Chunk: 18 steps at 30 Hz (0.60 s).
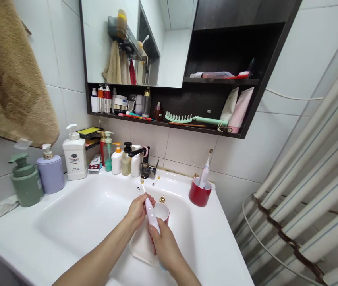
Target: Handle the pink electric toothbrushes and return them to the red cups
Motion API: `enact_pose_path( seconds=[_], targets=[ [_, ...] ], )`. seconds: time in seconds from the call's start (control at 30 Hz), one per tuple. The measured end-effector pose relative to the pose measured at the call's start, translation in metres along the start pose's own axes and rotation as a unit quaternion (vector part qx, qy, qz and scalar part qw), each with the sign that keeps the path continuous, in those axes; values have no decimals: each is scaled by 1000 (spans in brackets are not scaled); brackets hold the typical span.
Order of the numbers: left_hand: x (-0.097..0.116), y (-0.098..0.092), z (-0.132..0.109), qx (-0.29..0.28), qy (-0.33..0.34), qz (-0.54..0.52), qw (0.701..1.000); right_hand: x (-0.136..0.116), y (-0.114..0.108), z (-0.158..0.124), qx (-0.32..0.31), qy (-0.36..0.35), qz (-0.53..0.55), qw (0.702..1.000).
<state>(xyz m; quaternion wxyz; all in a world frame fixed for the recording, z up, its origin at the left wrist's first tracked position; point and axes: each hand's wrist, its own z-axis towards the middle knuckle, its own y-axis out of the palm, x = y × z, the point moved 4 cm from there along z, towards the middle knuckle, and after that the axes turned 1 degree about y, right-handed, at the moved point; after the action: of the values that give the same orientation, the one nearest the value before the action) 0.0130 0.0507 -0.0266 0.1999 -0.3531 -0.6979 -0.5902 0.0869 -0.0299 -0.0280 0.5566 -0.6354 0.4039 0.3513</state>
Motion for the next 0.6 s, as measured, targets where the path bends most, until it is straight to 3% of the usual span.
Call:
enact_pose_path(
  seconds=[0.3, 0.43, 0.6],
  targets=[
    [-1, -1, 2, 6, 2, -2, 1000, 1, 3, 0, -5, 12, 5, 1000],
    [-1, -1, 0, 12, 9, -8, 1000, -2, 0, 1, 38, -24, -45, 998],
    [-3, -1, 1, 14, 12, -5, 1000, -1, 5, -4, -37, 44, 61, 996]
  ],
)
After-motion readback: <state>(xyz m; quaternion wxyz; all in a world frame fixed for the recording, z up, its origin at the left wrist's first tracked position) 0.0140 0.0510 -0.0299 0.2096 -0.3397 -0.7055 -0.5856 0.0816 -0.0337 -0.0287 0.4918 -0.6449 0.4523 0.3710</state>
